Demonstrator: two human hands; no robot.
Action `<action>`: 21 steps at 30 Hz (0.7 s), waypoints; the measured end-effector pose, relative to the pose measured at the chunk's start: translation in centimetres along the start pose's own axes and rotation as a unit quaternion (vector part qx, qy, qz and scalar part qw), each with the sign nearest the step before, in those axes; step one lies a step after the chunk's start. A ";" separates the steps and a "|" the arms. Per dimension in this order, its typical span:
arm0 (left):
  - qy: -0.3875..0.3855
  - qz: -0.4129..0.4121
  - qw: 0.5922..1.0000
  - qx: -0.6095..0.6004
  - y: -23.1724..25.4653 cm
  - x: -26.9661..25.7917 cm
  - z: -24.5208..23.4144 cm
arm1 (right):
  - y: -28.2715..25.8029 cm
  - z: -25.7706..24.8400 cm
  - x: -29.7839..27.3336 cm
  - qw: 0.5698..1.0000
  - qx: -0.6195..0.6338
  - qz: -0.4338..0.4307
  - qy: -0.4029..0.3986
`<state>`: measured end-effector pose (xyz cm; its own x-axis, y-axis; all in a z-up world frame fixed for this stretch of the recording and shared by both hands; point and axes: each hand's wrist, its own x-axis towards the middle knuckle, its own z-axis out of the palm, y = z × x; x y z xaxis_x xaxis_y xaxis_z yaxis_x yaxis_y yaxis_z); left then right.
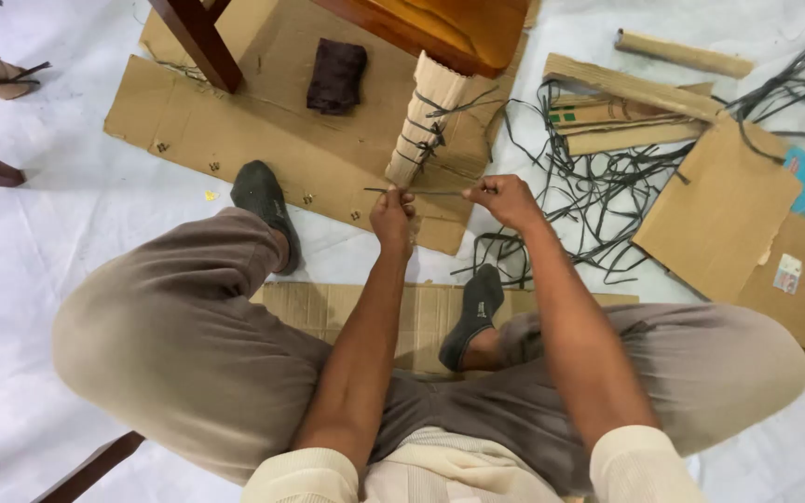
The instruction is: The person is wrapping the legs of a wooden stool with protective material and tying it securely with string.
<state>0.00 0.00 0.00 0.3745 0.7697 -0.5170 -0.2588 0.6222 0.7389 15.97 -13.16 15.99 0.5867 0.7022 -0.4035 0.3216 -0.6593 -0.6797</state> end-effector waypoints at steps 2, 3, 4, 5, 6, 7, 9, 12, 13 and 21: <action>-0.010 0.014 1.000 0.018 1.2 -1.3 0.7 | 0.2 -0.7 0.6 0.999 -0.023 0.002 -0.048; -0.019 0.025 0.999 0.039 1.7 -2.0 0.9 | 0.4 -0.9 0.8 0.994 -0.043 0.007 -0.098; -0.017 0.026 0.999 0.037 1.9 -2.3 1.0 | 0.4 -0.7 1.0 0.994 -0.046 0.006 -0.099; -0.021 0.023 0.998 0.056 2.0 -2.5 1.2 | 0.4 -0.7 1.3 0.989 0.021 0.020 -0.143; -0.025 0.020 0.997 0.076 2.1 -2.7 1.5 | 0.5 -0.6 1.6 0.978 0.086 0.035 -0.187; -0.023 0.022 0.997 0.075 2.7 -3.3 1.7 | -0.9 -0.5 1.0 0.978 0.085 0.033 -0.188; -0.037 0.032 0.992 0.115 3.8 -4.4 1.9 | -3.7 -0.3 -0.1 0.970 0.138 0.107 -0.170; -0.034 0.056 0.986 0.151 2.9 -3.4 1.2 | 0.7 2.0 2.6 0.991 0.067 0.022 -0.114; -0.030 0.056 0.986 0.153 3.4 -3.5 1.2 | 1.1 2.1 2.9 0.990 0.069 0.021 -0.118; 0.017 0.157 0.966 0.206 0.4 1.4 -1.6 | 11.9 4.4 7.8 0.949 0.293 0.113 0.016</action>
<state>-0.96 1.53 -1.10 0.3038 0.9201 -0.2473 0.0231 0.2524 0.9674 21.09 -14.38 2.08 0.6160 0.5457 -0.5681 -0.2792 -0.5232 -0.8052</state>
